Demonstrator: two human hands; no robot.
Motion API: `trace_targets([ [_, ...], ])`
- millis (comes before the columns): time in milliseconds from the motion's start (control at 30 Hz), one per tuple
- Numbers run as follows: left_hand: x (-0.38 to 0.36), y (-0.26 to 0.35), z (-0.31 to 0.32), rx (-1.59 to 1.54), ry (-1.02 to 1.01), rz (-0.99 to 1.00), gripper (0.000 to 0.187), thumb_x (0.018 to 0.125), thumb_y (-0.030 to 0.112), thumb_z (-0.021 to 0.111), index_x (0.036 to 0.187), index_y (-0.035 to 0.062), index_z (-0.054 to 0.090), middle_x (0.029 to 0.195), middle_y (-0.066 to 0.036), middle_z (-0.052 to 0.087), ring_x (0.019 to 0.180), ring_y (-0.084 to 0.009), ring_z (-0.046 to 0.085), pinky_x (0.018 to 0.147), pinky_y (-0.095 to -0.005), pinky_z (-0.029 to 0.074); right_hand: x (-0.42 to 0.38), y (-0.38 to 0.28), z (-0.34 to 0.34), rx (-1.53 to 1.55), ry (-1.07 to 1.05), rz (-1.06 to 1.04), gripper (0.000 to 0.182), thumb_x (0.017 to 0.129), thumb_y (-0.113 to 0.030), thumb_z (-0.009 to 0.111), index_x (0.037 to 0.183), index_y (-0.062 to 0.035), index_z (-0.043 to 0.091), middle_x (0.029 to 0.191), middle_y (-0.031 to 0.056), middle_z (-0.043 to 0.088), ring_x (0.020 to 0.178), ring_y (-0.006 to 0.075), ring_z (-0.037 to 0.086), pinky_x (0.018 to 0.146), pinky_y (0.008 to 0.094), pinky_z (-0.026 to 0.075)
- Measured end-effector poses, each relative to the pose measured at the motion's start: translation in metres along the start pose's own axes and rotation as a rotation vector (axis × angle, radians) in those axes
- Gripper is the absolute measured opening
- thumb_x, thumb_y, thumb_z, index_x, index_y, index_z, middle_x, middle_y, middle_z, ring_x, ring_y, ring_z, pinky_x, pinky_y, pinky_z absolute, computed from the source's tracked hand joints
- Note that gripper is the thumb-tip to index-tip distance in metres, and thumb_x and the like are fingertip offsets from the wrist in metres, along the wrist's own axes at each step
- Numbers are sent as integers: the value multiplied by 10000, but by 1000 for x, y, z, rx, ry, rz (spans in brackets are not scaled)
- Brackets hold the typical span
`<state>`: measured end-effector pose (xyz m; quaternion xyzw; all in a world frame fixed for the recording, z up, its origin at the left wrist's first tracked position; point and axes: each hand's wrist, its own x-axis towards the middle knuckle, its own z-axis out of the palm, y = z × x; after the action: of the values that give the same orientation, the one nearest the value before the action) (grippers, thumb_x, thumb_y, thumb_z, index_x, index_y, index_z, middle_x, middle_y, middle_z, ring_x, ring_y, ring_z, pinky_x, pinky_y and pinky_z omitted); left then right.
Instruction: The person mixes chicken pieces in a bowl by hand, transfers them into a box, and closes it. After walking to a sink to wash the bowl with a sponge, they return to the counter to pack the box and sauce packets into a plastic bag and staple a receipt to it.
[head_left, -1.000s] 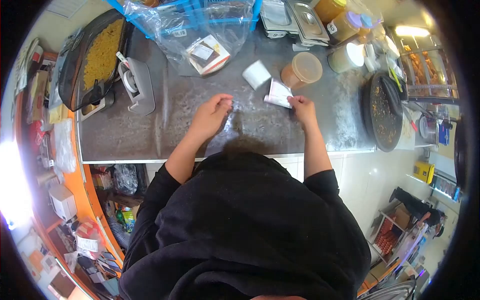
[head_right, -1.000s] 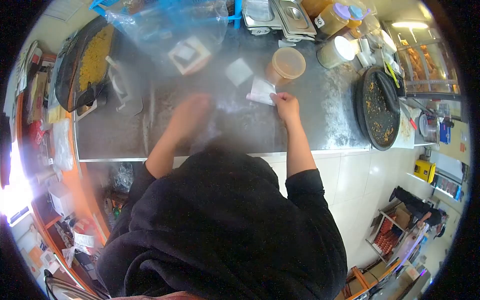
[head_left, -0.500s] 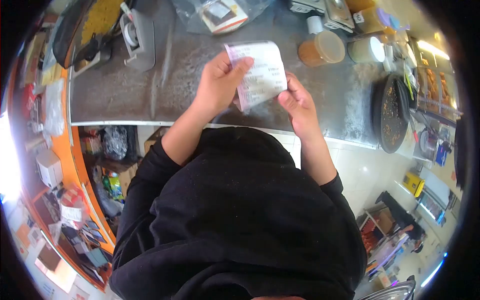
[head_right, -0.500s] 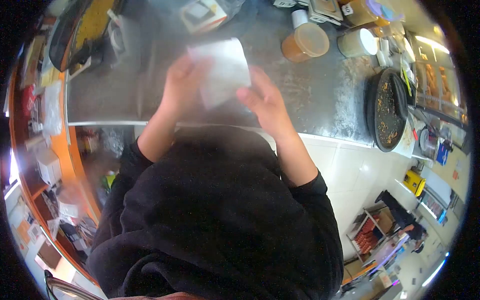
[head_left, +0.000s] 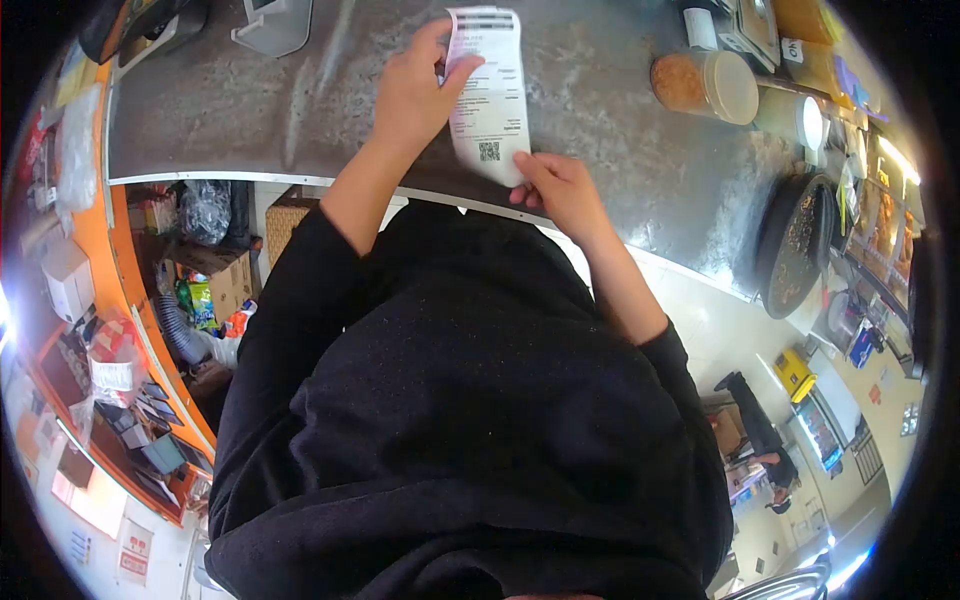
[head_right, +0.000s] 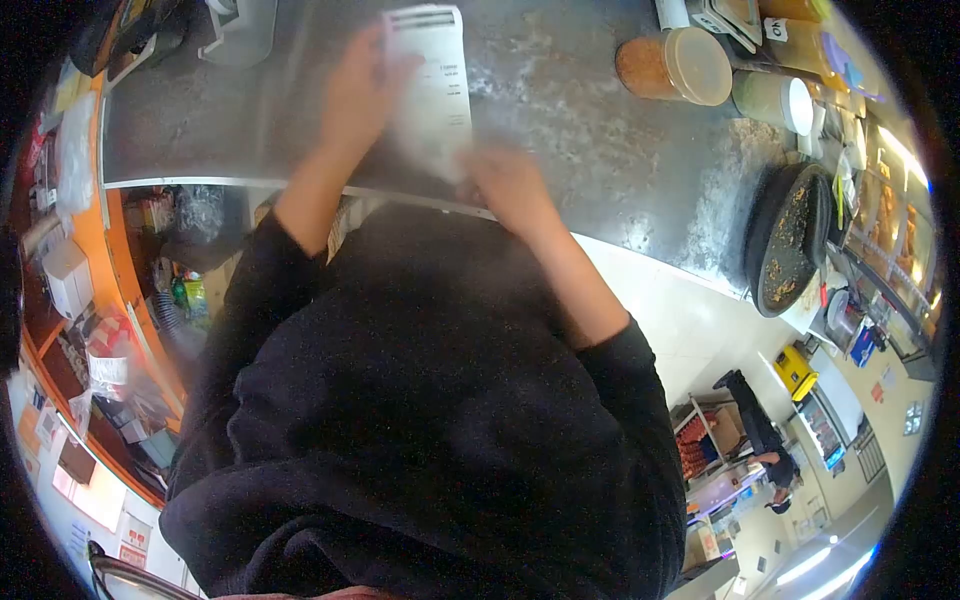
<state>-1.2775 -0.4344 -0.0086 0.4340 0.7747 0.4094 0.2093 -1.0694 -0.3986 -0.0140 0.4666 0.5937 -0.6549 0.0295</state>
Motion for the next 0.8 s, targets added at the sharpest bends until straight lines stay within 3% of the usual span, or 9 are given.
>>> trace_targets([
  [67, 0, -48, 25, 300, 105, 221, 388, 743, 273, 697, 1085, 112, 607, 1093, -51, 585, 1051, -277, 524, 899, -439, 370, 10, 3, 4, -138, 27, 80, 358, 896, -315, 534, 898, 24, 649, 695, 75, 645, 600, 91, 565, 588, 229, 451],
  [167, -10, -57, 24, 515, 26, 416, 513, 727, 293, 693, 1194, 139, 547, 1191, -27, 531, 1187, -256, 419, 981, -523, 251, 13, 0, 5, -318, 49, 161, 361, 874, -333, 544, 871, 14, 645, 648, 78, 630, 598, 108, 577, 594, 244, 456],
  [233, -13, -63, 24, 564, -76, 492, 647, 699, 386, 697, 1261, 148, 482, 1233, -32, 503, 1230, -255, 382, 1005, -550, 218, 13, 3, 2, -326, 25, 187, 363, 846, -346, 565, 827, 9, 635, 648, 86, 629, 616, 149, 599, 611, 278, 467],
  [267, -13, -66, 24, 590, -125, 531, 716, 686, 433, 699, 1295, 152, 449, 1254, -34, 490, 1251, -255, 363, 1017, -564, 201, 12, -1, 0, -495, 95, 157, 352, 827, -346, 578, 854, 2, 621, 699, 97, 630, 656, 177, 608, 626, 295, 471],
  [333, -19, -54, 17, 557, -204, 460, 863, 615, 541, 699, 1317, 126, 416, 1309, -40, 442, 1295, -251, 304, 1048, -571, 137, 8, -24, -5, -831, 233, 88, 357, 789, -347, 605, 908, -11, 593, 801, 118, 632, 735, 234, 625, 656, 330, 479],
  [433, -23, -48, 13, 572, -279, 406, 1047, 506, 654, 700, 1325, 79, 394, 1374, -46, 375, 1343, -240, 227, 1071, -575, 72, 29, -36, -3, -772, 541, -221, 481, 706, -373, 655, 1007, -25, 515, 991, 153, 563, 910, 309, 582, 744, 389, 463],
  [533, -23, -47, 13, 579, -291, 406, 1122, 464, 688, 700, 1332, 54, 378, 1391, -50, 358, 1352, -238, 213, 1076, -575, 52, 60, -59, 19, -944, 540, -173, 609, 654, -367, 696, 1094, -30, 444, 1100, 165, 472, 1018, 319, 514, 827, 429, 416],
  [633, -23, -48, 11, 571, -295, 413, 1139, 455, 690, 701, 1338, 54, 368, 1389, -51, 361, 1352, -239, 211, 1077, -573, 51, 87, -62, 34, -864, 629, -172, 627, 618, -362, 724, 1071, -27, 447, 1116, 165, 456, 1070, 325, 467, 876, 470, 366],
  [800, -20, -57, 18, 572, -279, 422, 1154, 435, 694, 702, 1336, 52, 374, 1380, -49, 371, 1352, -244, 208, 1079, -571, 50, 44, -46, 32, -910, 388, -33, 706, 609, -348, 758, 1129, -12, 419, 1134, 168, 435, 1088, 313, 451, 885, 452, 362],
])
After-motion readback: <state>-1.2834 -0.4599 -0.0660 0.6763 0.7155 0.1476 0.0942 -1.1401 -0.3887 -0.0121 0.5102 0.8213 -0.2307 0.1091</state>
